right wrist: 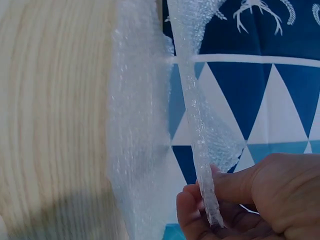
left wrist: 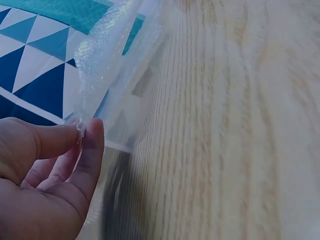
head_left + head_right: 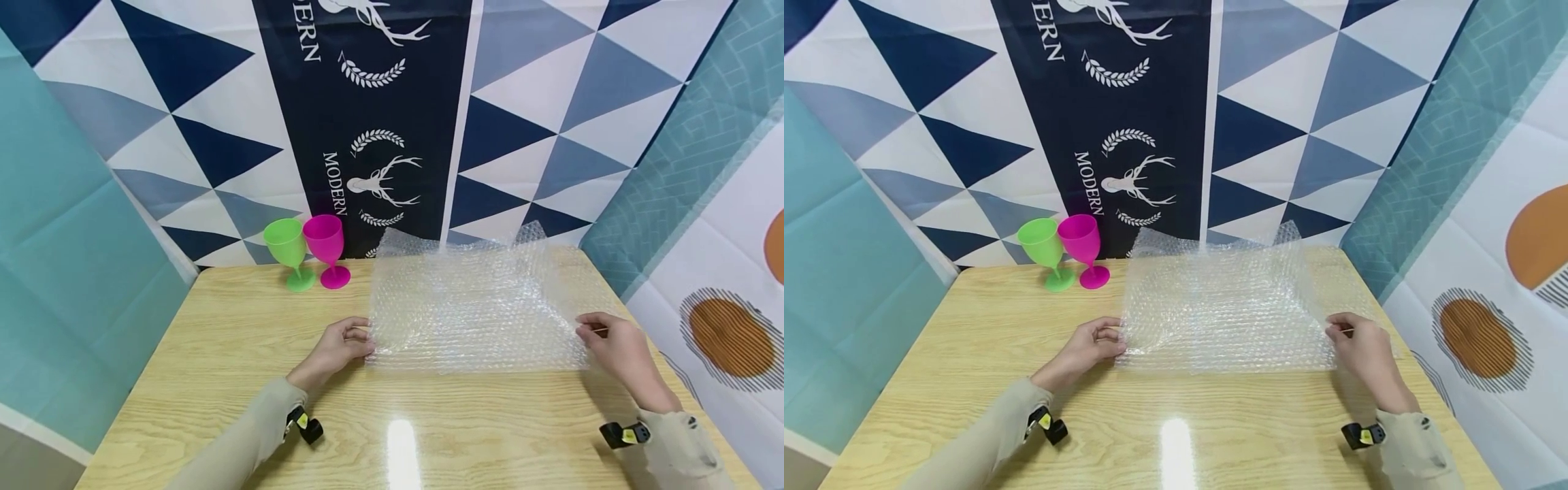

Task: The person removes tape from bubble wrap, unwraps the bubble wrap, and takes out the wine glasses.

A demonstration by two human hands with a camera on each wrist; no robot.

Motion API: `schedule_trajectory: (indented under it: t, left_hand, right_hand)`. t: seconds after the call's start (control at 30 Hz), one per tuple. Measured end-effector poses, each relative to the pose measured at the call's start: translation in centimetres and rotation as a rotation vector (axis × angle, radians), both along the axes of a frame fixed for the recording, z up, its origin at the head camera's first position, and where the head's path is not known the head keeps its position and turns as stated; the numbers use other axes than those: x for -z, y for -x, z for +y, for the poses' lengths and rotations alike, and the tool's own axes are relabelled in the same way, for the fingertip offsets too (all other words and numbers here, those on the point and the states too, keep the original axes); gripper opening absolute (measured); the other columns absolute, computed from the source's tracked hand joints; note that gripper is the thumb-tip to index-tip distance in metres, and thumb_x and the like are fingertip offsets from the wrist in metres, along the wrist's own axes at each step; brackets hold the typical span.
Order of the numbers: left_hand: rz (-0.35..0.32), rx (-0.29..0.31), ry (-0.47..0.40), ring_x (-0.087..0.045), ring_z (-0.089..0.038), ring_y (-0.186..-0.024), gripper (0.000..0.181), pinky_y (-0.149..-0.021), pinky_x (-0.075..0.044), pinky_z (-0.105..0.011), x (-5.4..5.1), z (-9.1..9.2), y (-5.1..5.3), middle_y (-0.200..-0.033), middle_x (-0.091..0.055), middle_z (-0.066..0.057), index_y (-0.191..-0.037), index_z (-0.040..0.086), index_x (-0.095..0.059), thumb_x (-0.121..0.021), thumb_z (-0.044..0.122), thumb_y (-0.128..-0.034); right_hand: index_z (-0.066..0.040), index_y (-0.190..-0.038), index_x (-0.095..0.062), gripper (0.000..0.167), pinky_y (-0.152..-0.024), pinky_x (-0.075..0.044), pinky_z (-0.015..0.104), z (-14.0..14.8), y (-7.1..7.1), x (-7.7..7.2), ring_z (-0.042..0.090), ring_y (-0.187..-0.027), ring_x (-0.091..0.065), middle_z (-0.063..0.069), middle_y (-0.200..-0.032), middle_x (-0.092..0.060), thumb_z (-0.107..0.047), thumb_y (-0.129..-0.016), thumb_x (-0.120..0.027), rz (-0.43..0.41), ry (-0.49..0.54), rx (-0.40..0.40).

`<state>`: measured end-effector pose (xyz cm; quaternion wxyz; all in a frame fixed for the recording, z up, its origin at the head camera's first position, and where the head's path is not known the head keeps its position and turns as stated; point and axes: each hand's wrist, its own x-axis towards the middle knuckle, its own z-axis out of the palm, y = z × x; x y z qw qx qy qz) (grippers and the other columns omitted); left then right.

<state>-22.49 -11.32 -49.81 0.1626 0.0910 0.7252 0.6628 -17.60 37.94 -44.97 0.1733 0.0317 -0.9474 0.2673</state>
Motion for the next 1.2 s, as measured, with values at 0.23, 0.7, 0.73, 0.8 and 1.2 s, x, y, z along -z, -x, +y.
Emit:
schedule_trajectory:
  t: [0.23,0.7,0.73,0.8,1.2]
  left_hand:
    - [0.010,0.009,0.002,-0.070,-0.015,-0.090,0.051,-0.079,-0.062,-0.028,-0.4,1.8,0.7,-0.109,-0.069,-0.016,-0.138,-0.005,-0.053,-0.070,-0.008,-0.0903]
    - [0.008,0.007,-0.056,-0.069,-0.011,-0.081,0.051,-0.080,-0.064,-0.032,-0.7,5.2,1.8,-0.103,-0.069,-0.012,-0.136,-0.003,-0.057,-0.072,-0.009,-0.0882]
    - [0.007,0.008,-0.059,-0.069,-0.011,-0.081,0.051,-0.080,-0.064,-0.032,-0.8,5.4,1.8,-0.104,-0.069,-0.013,-0.136,-0.003,-0.057,-0.072,-0.010,-0.0884]
    - [0.002,0.010,-0.062,-0.068,-0.012,-0.081,0.050,-0.080,-0.064,-0.033,-0.9,5.7,1.9,-0.104,-0.069,-0.014,-0.136,-0.003,-0.057,-0.071,-0.010,-0.0886]
    - [-0.008,0.020,-0.087,-0.067,-0.012,-0.082,0.049,-0.082,-0.063,-0.030,-0.3,6.8,2.0,-0.101,-0.069,-0.011,-0.135,-0.004,-0.057,-0.071,-0.010,-0.0879]
  right_hand:
    - [0.007,-0.108,-0.072,0.018,-0.057,-0.041,0.014,1.6,0.6,0.1,-0.015,-0.072,-0.045,0.024,-0.093,-0.073,-0.006,-0.095,-0.070,-0.035,-0.018,0.058]
    - [0.007,-0.109,-0.072,0.019,-0.054,-0.040,0.010,4.6,1.0,0.7,-0.024,-0.071,-0.039,0.026,-0.094,-0.073,-0.005,-0.094,-0.071,-0.007,-0.014,0.069]
    - [0.007,-0.109,-0.072,0.019,-0.054,-0.040,0.010,4.8,1.1,0.8,-0.025,-0.071,-0.039,0.027,-0.094,-0.073,-0.005,-0.094,-0.071,-0.010,-0.012,0.070]
    - [0.008,-0.108,-0.071,0.019,-0.054,-0.040,0.009,5.0,1.2,1.0,-0.025,-0.072,-0.039,0.027,-0.094,-0.073,-0.004,-0.094,-0.071,-0.011,-0.010,0.073]
    - [0.009,-0.106,-0.071,0.019,-0.052,-0.039,0.010,6.2,2.0,1.5,-0.022,-0.068,-0.039,0.029,-0.093,-0.072,-0.004,-0.093,-0.071,-0.011,-0.019,0.107]
